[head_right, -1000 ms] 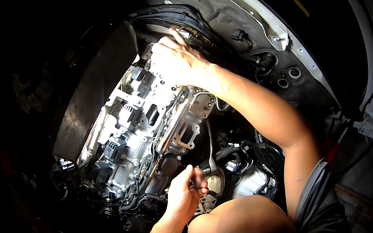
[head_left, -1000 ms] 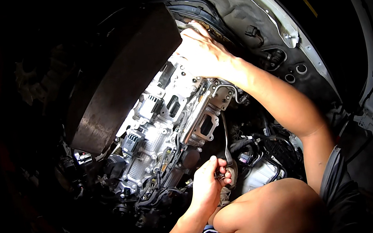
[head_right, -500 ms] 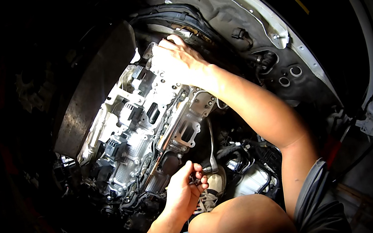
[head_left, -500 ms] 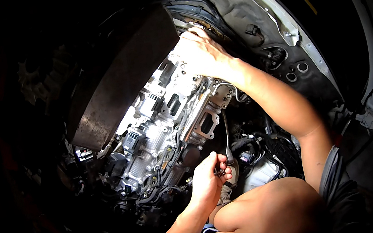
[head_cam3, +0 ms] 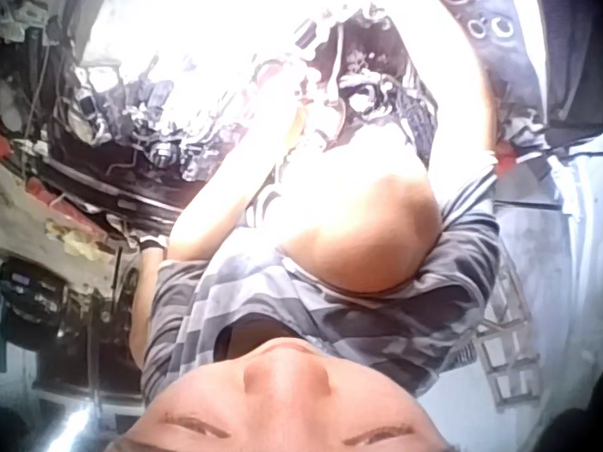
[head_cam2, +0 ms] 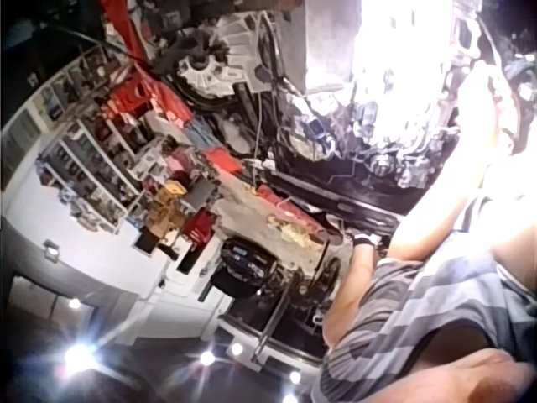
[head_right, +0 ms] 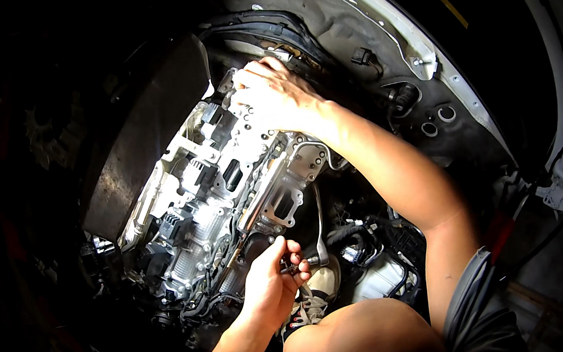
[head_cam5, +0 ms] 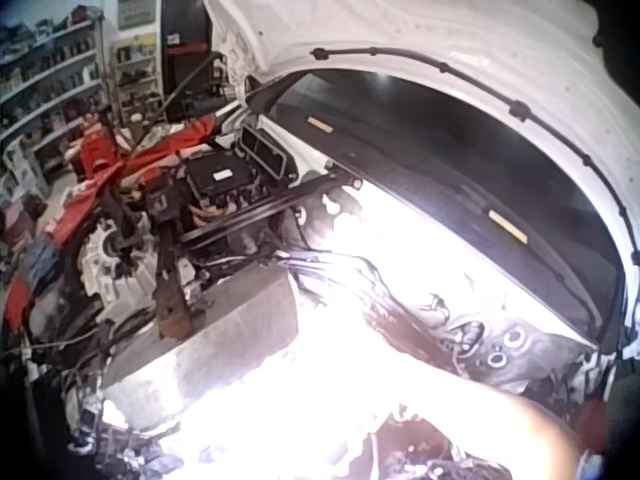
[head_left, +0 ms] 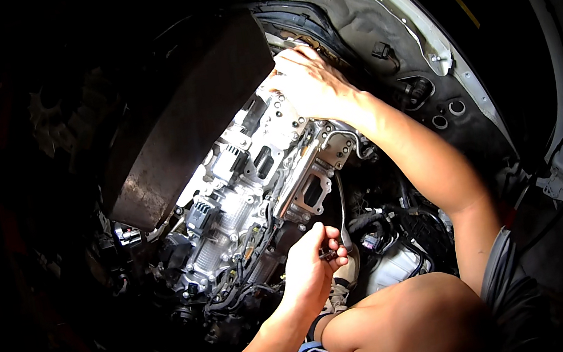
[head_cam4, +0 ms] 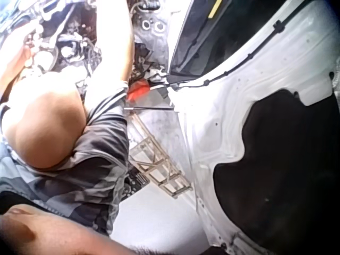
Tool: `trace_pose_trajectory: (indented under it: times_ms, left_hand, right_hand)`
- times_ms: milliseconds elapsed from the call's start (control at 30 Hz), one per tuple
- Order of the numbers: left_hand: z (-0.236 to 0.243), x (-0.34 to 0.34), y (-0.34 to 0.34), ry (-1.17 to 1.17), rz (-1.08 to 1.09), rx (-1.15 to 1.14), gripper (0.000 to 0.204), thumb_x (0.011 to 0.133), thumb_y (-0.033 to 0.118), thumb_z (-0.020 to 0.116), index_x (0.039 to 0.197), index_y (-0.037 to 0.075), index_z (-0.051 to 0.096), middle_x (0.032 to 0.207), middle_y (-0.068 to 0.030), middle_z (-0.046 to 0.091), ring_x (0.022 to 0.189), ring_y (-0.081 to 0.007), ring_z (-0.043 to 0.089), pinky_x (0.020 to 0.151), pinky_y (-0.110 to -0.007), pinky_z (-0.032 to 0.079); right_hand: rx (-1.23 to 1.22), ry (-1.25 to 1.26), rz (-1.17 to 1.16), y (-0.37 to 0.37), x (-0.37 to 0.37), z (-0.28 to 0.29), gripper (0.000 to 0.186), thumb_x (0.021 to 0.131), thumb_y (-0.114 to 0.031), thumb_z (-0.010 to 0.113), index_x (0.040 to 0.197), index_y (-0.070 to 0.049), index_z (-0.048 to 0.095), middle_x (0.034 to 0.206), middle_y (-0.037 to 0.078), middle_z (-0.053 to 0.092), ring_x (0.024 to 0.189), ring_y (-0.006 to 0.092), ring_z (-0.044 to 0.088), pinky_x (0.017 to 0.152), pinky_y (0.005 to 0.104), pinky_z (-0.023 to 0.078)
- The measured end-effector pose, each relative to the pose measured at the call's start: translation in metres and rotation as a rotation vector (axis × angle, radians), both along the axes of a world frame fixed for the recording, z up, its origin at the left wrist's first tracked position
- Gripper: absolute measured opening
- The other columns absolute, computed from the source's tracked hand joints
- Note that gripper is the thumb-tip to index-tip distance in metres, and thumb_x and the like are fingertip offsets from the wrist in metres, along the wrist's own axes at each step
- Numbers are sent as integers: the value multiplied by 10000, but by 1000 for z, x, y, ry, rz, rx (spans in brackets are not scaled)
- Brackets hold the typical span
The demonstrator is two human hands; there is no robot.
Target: The person unbolts and removes components from a car engine using a ratchet wrench, adjusts a work light above the bay, and inserts bolts into the engine assembly by hand.
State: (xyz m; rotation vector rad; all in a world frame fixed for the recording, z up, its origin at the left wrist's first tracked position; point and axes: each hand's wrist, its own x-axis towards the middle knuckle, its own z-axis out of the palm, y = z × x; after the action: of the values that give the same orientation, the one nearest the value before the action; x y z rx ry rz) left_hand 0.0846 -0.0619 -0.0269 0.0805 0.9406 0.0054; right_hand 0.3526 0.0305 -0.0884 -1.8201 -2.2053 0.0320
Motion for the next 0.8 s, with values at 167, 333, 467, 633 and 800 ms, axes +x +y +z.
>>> trace_pose_trajectory:
  times_ms: [167, 333, 467, 633, 800]
  left_hand:
    - [-4, 1, -5, -21, 11, -9, 293, 1027, 320, 489, 937, 53, 573, 789, -14, 517, 732, -153, 553, 690, -296, 497]
    - [-5, 2, -9, -37, 19, -16, 290, 1024, 314, 496, 931, 49, 569, 785, -15, 516, 731, -154, 552, 691, -295, 496]
    - [-6, 2, -9, -18, 22, -46, 289, 1024, 313, 494, 930, 49, 567, 789, -16, 515, 733, -155, 551, 693, -294, 494]
    - [-3, 2, -6, -32, 23, -35, 285, 1027, 305, 489, 930, 48, 562, 798, -18, 510, 732, -151, 549, 699, -294, 493]
    - [-2, 6, -4, -37, 21, -66, 285, 1029, 305, 485, 933, 48, 561, 796, -17, 509, 728, -150, 548, 698, -289, 491]
  right_hand:
    - [-30, -7, -57, 5, -1, 1, 221, 790, -136, 647, 1002, -118, 707, 1026, 104, 603, 1139, 282, 520, 1085, 488, 322]
    - [-2, -74, -19, 2, -1, 2, 213, 803, -165, 639, 998, -127, 714, 1029, 94, 607, 1149, 274, 509, 1080, 479, 321]
    - [-45, 14, -79, 2, -2, -2, 214, 799, -166, 645, 1000, -133, 713, 1069, 89, 610, 1163, 273, 502, 1098, 481, 294]
    - [-52, -61, 0, 3, -2, 1, 242, 788, -165, 651, 1021, -133, 712, 1099, 101, 611, 1174, 269, 505, 1116, 477, 277]
    - [-17, -39, -45, 0, 5, -7, 234, 781, -149, 650, 1003, -171, 719, 1063, 79, 638, 1201, 278, 495, 1115, 485, 279]
